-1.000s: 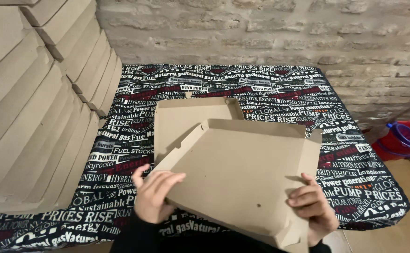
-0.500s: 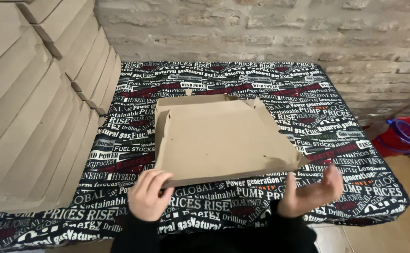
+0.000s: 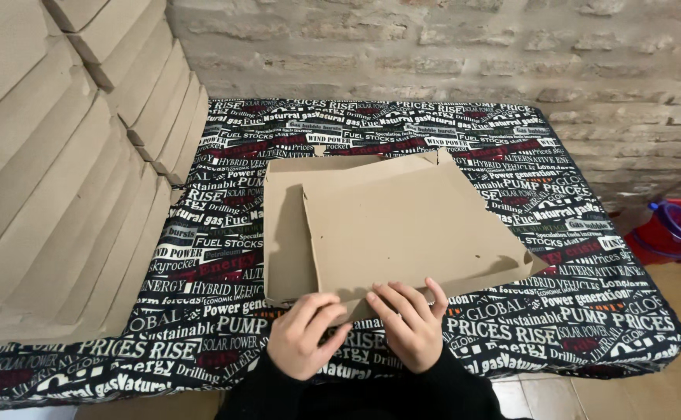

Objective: The person assembles multiple pizza boxes by taking flat cardboard pieces from a stack, folding them into their three-dimensional shape, and placing the assembled boxes back into a stack.

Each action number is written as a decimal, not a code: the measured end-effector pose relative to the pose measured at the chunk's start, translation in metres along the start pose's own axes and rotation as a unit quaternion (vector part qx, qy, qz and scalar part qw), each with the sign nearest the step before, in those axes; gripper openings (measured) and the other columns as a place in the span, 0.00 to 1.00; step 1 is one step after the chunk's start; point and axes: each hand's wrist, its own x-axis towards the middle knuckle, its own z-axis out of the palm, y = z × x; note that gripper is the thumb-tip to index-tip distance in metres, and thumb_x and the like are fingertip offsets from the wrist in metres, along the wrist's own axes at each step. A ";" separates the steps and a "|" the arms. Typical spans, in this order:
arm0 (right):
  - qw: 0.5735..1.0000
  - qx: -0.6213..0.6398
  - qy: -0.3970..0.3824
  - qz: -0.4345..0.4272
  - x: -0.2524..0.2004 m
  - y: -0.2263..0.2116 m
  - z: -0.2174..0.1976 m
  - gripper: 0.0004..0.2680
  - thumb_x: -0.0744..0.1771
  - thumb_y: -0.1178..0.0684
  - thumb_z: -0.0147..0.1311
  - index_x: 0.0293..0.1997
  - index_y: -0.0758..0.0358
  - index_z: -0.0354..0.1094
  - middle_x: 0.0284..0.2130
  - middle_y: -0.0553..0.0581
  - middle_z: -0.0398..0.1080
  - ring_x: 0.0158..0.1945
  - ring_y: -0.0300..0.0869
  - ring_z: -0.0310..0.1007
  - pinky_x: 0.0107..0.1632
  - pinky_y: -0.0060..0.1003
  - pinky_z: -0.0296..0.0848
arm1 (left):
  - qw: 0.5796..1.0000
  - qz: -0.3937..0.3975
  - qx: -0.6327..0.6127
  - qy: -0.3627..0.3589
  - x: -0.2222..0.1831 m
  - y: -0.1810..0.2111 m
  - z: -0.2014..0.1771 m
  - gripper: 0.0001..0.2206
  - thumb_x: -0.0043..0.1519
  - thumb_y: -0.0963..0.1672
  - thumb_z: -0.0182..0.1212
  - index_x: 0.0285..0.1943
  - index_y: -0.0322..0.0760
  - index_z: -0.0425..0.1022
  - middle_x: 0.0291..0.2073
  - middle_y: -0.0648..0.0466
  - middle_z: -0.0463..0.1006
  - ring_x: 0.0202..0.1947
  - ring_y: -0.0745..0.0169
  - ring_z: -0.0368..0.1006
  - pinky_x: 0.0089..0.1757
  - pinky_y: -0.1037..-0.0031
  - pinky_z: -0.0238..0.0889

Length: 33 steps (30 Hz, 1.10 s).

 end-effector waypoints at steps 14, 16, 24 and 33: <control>1.000 0.025 -0.013 0.002 -0.003 0.001 -0.010 0.09 0.71 0.60 0.55 0.57 0.53 0.75 0.45 0.45 0.80 0.46 0.40 0.79 0.70 0.57 0.56 | 0.999 -0.007 -0.024 0.030 0.002 0.004 -0.001 0.10 0.71 0.47 0.58 0.37 0.44 0.80 0.33 0.61 0.77 0.39 0.60 0.71 0.56 0.57 0.60; 0.999 0.030 -0.007 0.025 -0.010 0.005 -0.013 0.10 0.70 0.62 0.57 0.57 0.55 0.76 0.45 0.47 0.80 0.46 0.41 0.78 0.69 0.56 0.57 | 0.995 -0.025 -0.052 0.077 -0.002 0.010 0.000 0.11 0.71 0.47 0.56 0.37 0.45 0.80 0.33 0.61 0.76 0.38 0.62 0.71 0.54 0.58 0.61; 0.991 0.096 0.069 0.059 0.001 0.021 -0.044 0.09 0.65 0.67 0.50 0.25 0.56 0.68 0.29 0.47 0.81 0.34 0.40 0.80 0.66 0.55 0.59 | 0.995 0.018 -0.049 0.088 -0.008 0.003 0.010 0.18 0.65 0.58 0.65 0.39 0.46 0.81 0.38 0.61 0.84 0.43 0.63 0.82 0.57 0.52 0.62; 0.925 0.343 0.136 0.090 -0.019 0.085 -0.077 0.07 0.65 0.60 0.62 0.33 0.52 0.68 0.38 0.50 0.80 0.45 0.38 0.81 0.77 0.58 0.67 | 0.994 -0.054 0.091 0.034 -0.040 -0.093 0.007 0.11 0.61 0.43 0.74 0.51 0.49 0.83 0.42 0.63 0.89 0.45 0.69 0.84 0.63 0.57 0.55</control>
